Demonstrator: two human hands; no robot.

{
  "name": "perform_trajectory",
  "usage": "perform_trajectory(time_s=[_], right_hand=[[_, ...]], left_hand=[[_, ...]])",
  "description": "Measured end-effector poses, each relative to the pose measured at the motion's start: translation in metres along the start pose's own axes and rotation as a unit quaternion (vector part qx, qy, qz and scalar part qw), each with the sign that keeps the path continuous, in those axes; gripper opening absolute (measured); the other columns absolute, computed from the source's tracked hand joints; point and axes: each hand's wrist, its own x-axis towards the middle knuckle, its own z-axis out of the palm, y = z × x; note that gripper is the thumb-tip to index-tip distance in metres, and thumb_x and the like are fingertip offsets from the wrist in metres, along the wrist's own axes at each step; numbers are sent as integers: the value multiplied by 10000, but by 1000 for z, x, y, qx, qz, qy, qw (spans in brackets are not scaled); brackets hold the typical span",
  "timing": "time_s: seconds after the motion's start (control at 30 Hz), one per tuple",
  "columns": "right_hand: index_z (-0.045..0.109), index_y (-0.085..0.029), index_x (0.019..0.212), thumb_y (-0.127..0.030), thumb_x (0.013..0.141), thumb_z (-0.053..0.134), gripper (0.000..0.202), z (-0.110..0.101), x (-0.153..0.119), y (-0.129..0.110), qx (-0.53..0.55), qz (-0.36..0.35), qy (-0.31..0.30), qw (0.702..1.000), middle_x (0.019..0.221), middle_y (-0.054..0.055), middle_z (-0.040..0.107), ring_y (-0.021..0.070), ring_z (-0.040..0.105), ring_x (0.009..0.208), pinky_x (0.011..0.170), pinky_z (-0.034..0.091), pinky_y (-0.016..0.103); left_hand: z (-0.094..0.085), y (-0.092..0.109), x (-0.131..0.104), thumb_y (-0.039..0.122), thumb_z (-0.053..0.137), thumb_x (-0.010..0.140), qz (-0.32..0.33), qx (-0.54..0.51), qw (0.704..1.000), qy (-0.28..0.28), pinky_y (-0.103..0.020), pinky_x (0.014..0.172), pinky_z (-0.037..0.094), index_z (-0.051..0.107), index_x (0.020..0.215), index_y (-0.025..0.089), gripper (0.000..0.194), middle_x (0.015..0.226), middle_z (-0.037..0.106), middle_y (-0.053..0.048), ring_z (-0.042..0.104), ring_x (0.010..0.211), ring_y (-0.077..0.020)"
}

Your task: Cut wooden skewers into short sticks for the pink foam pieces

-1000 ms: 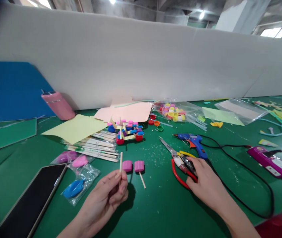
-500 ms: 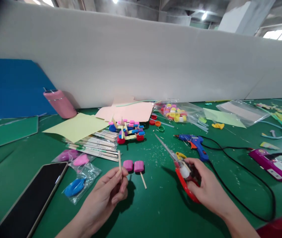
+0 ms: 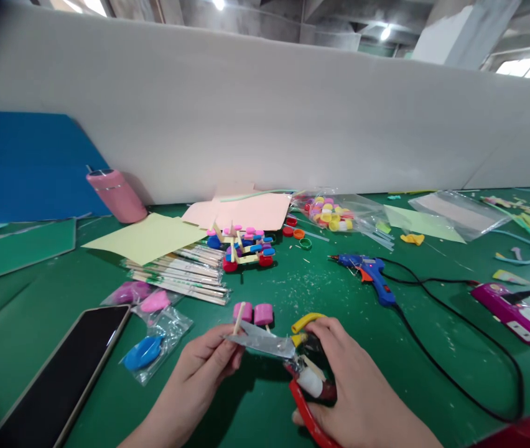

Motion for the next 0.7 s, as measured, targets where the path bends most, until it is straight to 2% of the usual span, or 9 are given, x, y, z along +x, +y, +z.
perform_trajectory(time_s=[0.27, 0.47, 0.6, 0.7], right_hand=[[377, -224, 1162, -248, 548, 665, 679, 1, -2, -4, 13, -6, -10, 1000, 1194, 72, 394, 238, 443, 1039, 880, 401, 343], [366, -225, 1163, -234, 555, 665, 678, 1, -2, -2, 19, -3, -20, 1000, 1199, 64, 388, 226, 434, 1045, 894, 387, 333], [378, -226, 1122, -239, 550, 681, 647, 1, -1, -8, 37, -11, -17, 999, 1128, 59, 437, 214, 470, 971, 844, 409, 319], [416, -222, 1046, -266, 603, 648, 502, 1, 0, -11, 40, -2, -32, 999, 1001, 45, 499, 194, 512, 843, 743, 440, 303]], left_hand=[[0, 4, -2, 183, 440, 808, 60, 106, 993, -1, -225, 537, 326, 585, 699, 168, 182, 605, 495, -1, 437, 571, -132], [0, 7, -2, 164, 430, 814, 97, 151, 984, -13, -224, 554, 342, 570, 652, 172, 214, 641, 508, -10, 464, 594, -141], [0, 6, -2, 151, 434, 814, 112, 159, 981, -17, -226, 569, 347, 575, 658, 177, 212, 648, 516, -14, 472, 610, -148], [-1, 8, -2, 119, 446, 800, 130, 163, 978, -24, -228, 570, 340, 606, 682, 183, 209, 645, 531, -16, 467, 601, -149]])
